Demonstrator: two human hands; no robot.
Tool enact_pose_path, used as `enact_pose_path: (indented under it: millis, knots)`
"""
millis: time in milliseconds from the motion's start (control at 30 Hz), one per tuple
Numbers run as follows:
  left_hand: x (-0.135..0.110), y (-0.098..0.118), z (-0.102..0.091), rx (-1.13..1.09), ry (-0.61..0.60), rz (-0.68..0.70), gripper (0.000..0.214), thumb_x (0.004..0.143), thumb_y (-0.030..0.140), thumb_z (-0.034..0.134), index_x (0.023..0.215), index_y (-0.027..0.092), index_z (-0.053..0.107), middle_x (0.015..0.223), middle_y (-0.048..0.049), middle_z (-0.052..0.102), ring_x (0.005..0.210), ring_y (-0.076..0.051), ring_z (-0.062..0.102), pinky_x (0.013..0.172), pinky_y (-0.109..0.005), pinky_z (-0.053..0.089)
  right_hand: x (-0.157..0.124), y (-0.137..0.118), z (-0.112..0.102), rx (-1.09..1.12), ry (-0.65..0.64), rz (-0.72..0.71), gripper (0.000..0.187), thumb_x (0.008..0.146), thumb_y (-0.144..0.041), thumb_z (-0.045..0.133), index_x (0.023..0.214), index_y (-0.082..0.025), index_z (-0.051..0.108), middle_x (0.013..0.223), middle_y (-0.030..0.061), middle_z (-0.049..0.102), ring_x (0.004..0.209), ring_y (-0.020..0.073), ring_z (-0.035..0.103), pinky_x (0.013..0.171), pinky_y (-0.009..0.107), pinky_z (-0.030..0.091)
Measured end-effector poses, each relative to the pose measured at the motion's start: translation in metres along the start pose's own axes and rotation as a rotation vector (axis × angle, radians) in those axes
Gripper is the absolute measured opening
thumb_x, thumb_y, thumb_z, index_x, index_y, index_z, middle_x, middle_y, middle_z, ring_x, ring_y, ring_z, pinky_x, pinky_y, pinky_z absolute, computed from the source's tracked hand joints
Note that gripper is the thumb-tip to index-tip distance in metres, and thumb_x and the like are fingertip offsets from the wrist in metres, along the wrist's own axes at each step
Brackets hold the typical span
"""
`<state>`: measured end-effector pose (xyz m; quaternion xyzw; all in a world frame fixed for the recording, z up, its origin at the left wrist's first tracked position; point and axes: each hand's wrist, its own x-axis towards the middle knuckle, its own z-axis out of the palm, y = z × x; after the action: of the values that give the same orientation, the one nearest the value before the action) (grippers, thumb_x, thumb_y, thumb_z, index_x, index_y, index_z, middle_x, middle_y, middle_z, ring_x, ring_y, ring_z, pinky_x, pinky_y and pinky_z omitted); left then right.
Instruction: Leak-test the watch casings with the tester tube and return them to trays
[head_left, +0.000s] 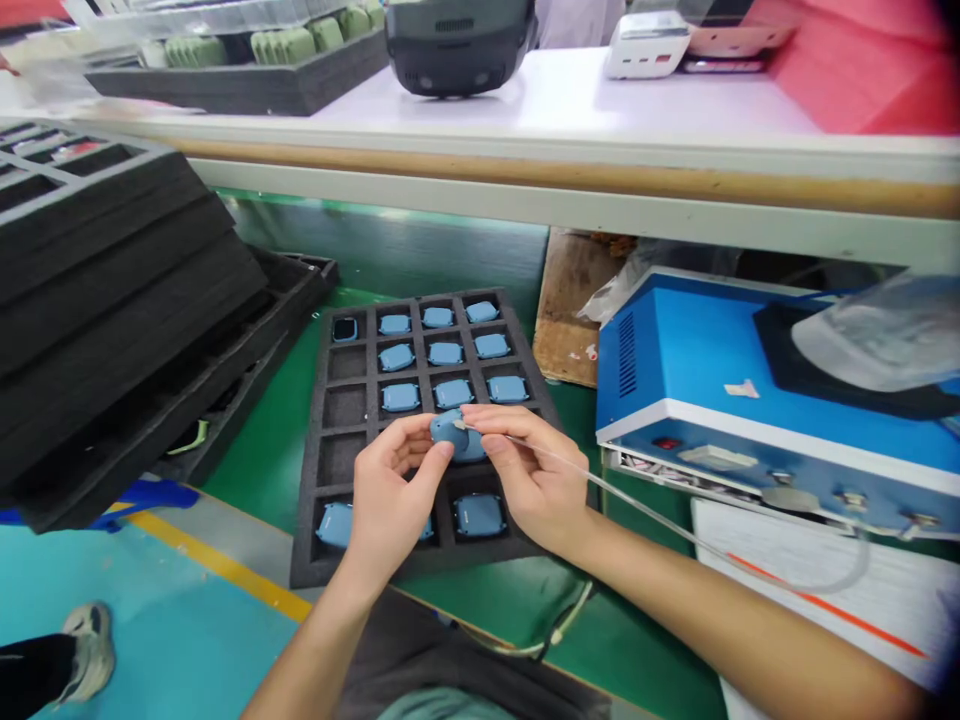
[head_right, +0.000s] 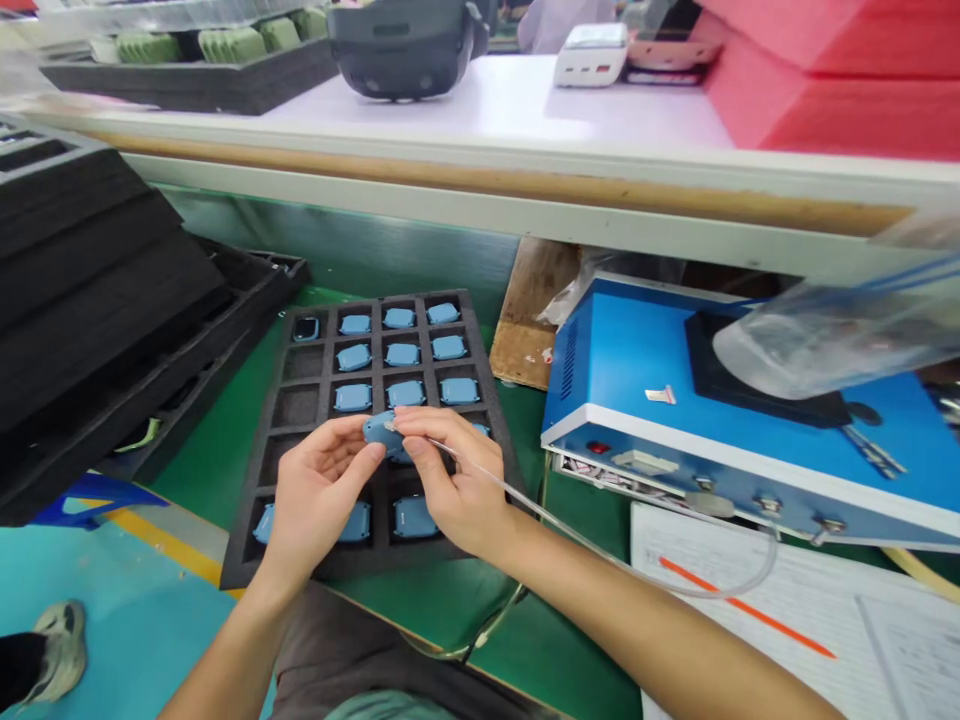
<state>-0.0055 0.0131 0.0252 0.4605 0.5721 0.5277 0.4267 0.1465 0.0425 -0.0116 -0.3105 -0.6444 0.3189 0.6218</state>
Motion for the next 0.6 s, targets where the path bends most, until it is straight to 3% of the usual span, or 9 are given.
enact_pose_path:
  millis: [600]
  knots:
    - [-0.0029,-0.0048,-0.0031,0.037,0.020,0.052,0.016,0.086,0.020,0.077,0.101,0.019,0.078,0.096,-0.0028,0.080,0.086,-0.014,0.074,0.079,-0.020,0.061,-0.0002,-0.0016,-0.0004,0.008,-0.017,-0.003,0.022,0.100,-0.008,0.061,0.107,-0.024,0.074,0.104,0.0061,0.080,0.109,0.0235,0.078,0.097,0.041,0.063]
